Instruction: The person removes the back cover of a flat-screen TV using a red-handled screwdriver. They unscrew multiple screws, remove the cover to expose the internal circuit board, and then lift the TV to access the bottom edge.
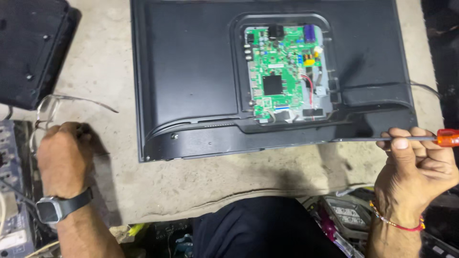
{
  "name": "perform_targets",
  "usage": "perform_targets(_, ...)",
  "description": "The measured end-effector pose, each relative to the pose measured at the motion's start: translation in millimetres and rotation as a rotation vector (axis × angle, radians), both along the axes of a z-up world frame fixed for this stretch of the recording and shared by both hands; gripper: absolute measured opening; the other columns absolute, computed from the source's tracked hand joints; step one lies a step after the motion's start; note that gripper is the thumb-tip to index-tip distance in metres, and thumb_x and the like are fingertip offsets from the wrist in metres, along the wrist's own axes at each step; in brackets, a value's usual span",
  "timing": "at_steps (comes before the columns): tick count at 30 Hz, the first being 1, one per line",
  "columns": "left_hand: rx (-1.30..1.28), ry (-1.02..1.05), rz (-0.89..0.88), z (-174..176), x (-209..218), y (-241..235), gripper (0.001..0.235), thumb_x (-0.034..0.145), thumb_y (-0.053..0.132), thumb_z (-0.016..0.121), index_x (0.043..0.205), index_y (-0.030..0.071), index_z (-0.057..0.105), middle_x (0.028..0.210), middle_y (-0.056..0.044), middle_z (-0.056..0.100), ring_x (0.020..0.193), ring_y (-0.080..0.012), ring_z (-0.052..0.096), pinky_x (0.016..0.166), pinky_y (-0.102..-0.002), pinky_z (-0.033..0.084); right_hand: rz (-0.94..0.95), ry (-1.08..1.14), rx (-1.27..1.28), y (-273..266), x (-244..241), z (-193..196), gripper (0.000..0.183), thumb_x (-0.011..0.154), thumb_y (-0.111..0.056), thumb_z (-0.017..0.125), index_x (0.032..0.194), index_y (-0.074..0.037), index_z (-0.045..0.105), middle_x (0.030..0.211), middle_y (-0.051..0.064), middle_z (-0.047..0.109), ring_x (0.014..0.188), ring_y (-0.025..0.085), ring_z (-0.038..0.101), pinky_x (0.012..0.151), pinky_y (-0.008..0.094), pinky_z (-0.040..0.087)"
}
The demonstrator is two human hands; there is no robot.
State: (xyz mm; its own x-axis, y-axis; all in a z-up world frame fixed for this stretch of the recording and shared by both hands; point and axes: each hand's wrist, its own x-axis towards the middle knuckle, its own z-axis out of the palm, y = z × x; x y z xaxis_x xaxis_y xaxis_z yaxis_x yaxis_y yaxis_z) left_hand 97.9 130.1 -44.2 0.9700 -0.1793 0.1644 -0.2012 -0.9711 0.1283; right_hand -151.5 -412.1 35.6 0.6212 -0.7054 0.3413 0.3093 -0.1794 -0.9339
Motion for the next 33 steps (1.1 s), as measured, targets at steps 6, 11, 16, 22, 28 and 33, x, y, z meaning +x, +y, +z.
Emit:
perform_targets(6,-0.025,-0.199,0.027,15,-38,-14,0.022,0.1,0.005,0.073,0.119,-0.005,0.07,0.108,-0.022,0.072,0.094,-0.0328,0.071,0.088,-0.04,0.057,-0.113,0.071,-0.06,-7,-12,14,0.02,0.111,0.003,0.07,0.123,0.004,0.055,0.108,0.02,0.071,0.092,0.023,0.074,0.083,0.036,0.065)
perform_targets(11,-0.242,-0.188,-0.039,16,-63,-44,0.027,0.108,0.003,0.065,0.13,-0.011,0.064,0.113,-0.022,0.07,0.094,-0.0276,0.068,0.084,-0.031,0.056,-0.076,0.117,-0.113,-27,-13,21,0.017,0.116,0.001,0.064,0.124,0.001,0.048,0.111,0.019,0.07,0.099,0.022,0.073,0.09,0.036,0.065)
perform_targets(16,-0.257,-0.181,-0.092,30,-90,-96,0.031,0.11,0.007,0.068,0.131,-0.014,0.062,0.115,-0.028,0.065,0.096,-0.0305,0.069,0.078,-0.03,0.057,-0.025,0.132,-0.216,-75,-25,14,0.017,0.118,0.001,0.061,0.126,0.001,0.046,0.112,0.019,0.069,0.102,0.021,0.072,0.093,0.034,0.064)
perform_targets(22,-0.315,-0.216,-0.092,33,-142,-180,0.022,0.111,0.01,0.069,0.124,-0.007,0.065,0.115,-0.023,0.069,0.106,-0.0273,0.07,0.096,-0.034,0.058,0.072,0.163,-0.287,-146,-33,7,0.018,0.119,0.001,0.06,0.126,0.001,0.043,0.111,0.02,0.07,0.099,0.019,0.071,0.093,0.03,0.061)
perform_targets(28,-0.445,-0.202,-0.081,26,-189,-275,0.019,0.11,0.009,0.071,0.122,-0.005,0.068,0.115,-0.023,0.07,0.111,-0.029,0.068,0.098,-0.035,0.057,0.113,0.223,-0.358,-212,-34,5,0.019,0.118,-0.001,0.059,0.124,0.003,0.041,0.109,0.02,0.071,0.096,0.018,0.071,0.091,0.028,0.061)
perform_targets(33,-0.482,-0.171,-0.092,27,-200,-319,0.015,0.108,0.009,0.073,0.118,-0.001,0.07,0.112,-0.02,0.071,0.108,-0.0274,0.068,0.098,-0.035,0.056,0.125,0.245,-0.387,-236,-25,-3,0.018,0.115,-0.002,0.058,0.125,0.003,0.044,0.105,0.017,0.073,0.093,0.016,0.071,0.086,0.027,0.06)
